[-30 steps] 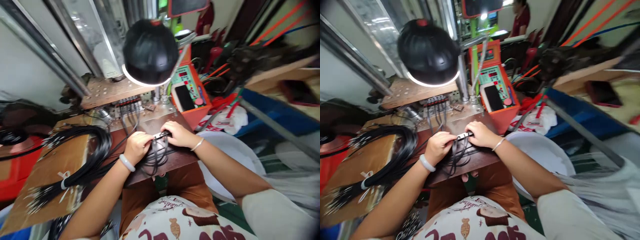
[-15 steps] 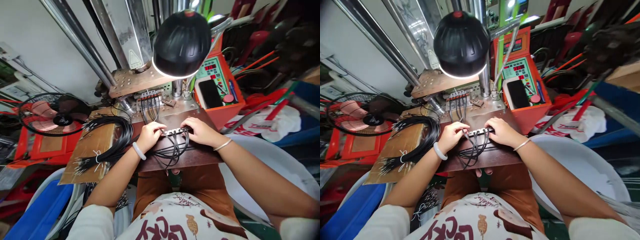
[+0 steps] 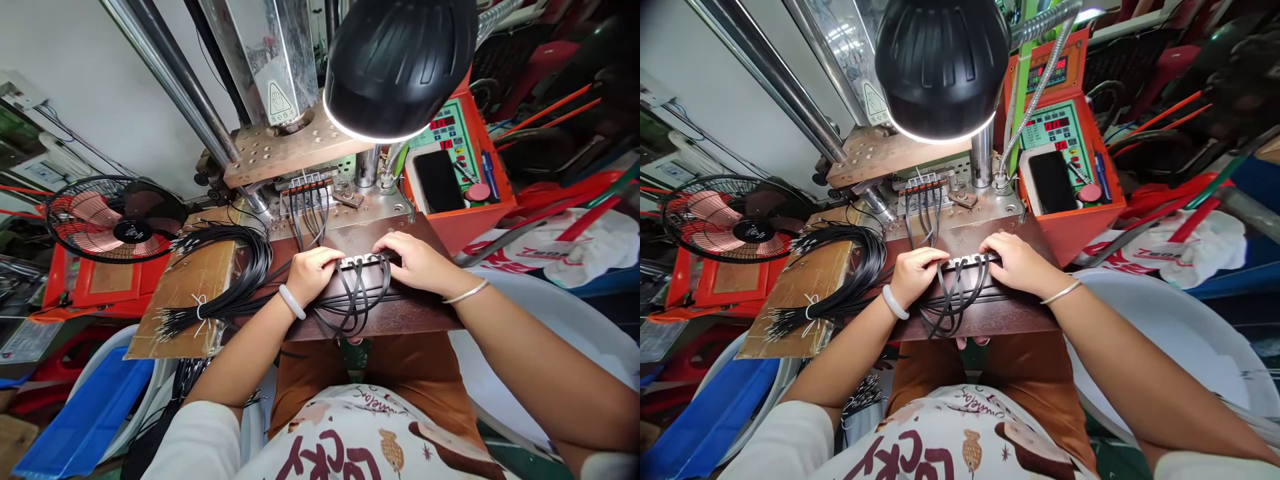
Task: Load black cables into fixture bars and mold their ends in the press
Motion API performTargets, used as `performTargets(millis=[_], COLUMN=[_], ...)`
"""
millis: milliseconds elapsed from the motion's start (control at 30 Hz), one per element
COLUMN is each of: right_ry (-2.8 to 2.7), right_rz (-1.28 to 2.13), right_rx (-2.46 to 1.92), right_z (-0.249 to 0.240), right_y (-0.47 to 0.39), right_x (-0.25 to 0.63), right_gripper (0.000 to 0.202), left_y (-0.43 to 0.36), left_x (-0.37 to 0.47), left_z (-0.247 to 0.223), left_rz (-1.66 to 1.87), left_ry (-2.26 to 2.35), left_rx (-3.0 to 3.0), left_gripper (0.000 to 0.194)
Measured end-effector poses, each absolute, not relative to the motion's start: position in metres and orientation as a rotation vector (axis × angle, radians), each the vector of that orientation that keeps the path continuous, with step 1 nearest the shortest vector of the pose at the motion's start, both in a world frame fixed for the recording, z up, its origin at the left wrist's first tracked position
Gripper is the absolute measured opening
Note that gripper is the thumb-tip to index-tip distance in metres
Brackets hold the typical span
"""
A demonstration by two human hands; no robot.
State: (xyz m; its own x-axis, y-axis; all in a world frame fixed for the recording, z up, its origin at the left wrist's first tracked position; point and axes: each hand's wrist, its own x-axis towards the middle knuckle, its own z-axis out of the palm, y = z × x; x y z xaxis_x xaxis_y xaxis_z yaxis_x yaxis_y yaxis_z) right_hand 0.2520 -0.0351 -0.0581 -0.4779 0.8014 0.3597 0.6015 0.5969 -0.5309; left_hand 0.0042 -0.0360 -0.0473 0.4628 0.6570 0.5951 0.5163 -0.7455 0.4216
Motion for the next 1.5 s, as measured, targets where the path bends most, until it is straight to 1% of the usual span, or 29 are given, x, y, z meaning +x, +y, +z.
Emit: performTargets(millis=[100,200,300,367,433,500,567,633,733,800,933,1100,1300,1500], right_ry=[-2.083,-1.932,-2.277,-2.576,-2.765,-2.839,-2.769,-2.574,-2.258,-2.125,-2.098,-2.15,-2.169,-2.209], right_rz=[0.462,0.368,0.36,0.316,0.142,-0.08,-0.225,-0.14,0.218,0.362,0.446,0.41,0.421,0.359], right_rx=[-1.203,-1.379,-1.457,-1.526,-1.645,-1.738,-1.765,-1.681,-1.343,-1.201,-1.19,-1.059,-1.037,-0.943], right_z=[-0.047,-0.027,-0.014,-0.014,-0.018,-0.021,-0.022,-0.021,-0.024,-0.031,-0.044,-0.044,-0.042,-0.048], right_y=[-0.036,-0.042,-0.055,-0.066,-0.073,-0.076,-0.072,-0.063,-0.042,-0.03,-0.022,-0.025,-0.024,-0.028], right_x=[0.262,0.287,0.314,0.325,0.326,0.32,0.31,0.299,0.288,0.284,0.281,0.279,0.281,0.28], right_gripper=[0.017,0.011,0.01,0.008,0.007,0.009,0.013,0.016,0.017,0.017,0.015,0.017,0.016,0.017], left_y=[-0.038,-0.038,-0.04,-0.042,-0.041,-0.037,-0.028,-0.016,-0.001,0.004,0.004,0.001,0.001,0.001], left_x=[0.003,0.002,0.002,-0.004,-0.018,-0.039,-0.067,-0.096,-0.131,-0.143,-0.146,-0.14,-0.143,-0.144], left_z=[-0.049,-0.051,-0.043,-0.029,-0.011,0.005,0.012,0.01,-0.004,-0.012,-0.014,-0.011,-0.014,-0.014], left_rz=[1.056,0.99,0.933,0.934,0.996,1.108,1.269,1.511,1.903,2.028,2.015,1.913,1.849,1.885], left_ry=[0.923,0.908,0.964,0.987,1.031,1.122,1.228,1.324,1.405,1.399,1.315,1.286,1.405,1.321], left_rx=[2.677,2.706,2.595,2.499,2.413,2.334,2.219,2.044,1.668,1.399,1.19,1.216,1.248,1.185], left_gripper=[0.024,0.023,0.025,0.037,0.045,0.042,0.036,0.029,0.019,0.016,0.017,0.02,0.019,0.018])
